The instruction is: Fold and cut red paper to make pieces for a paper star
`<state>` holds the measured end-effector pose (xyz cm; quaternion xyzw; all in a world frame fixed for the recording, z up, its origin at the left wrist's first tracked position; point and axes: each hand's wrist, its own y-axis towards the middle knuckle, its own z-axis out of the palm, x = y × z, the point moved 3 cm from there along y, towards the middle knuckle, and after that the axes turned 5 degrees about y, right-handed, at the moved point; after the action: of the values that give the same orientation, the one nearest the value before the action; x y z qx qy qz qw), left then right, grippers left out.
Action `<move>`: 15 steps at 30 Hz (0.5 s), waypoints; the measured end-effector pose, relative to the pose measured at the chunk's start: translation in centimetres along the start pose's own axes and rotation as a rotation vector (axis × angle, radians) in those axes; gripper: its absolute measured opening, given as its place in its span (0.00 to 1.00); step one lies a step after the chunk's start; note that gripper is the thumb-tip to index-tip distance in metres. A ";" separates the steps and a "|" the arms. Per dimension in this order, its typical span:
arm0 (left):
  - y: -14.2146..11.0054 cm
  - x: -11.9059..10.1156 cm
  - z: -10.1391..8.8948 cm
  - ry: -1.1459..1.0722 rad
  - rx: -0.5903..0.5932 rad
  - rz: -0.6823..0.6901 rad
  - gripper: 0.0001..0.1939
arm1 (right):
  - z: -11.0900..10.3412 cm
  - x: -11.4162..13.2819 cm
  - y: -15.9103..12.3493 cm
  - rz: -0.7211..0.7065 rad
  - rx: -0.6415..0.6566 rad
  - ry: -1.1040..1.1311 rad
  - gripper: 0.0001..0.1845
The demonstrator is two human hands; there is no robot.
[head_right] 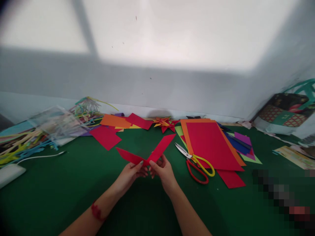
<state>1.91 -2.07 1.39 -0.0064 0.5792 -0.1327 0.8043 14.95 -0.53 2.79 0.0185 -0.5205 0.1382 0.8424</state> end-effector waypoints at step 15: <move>0.5 -0.6 -0.8 0.148 -0.127 0.124 0.15 | 0.6 -0.2 -0.2 -0.001 0.057 -0.119 0.27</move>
<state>1.07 -1.37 1.58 -0.0120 0.6436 -0.0458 0.7639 14.37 -0.92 2.93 0.0506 -0.5654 0.1513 0.8092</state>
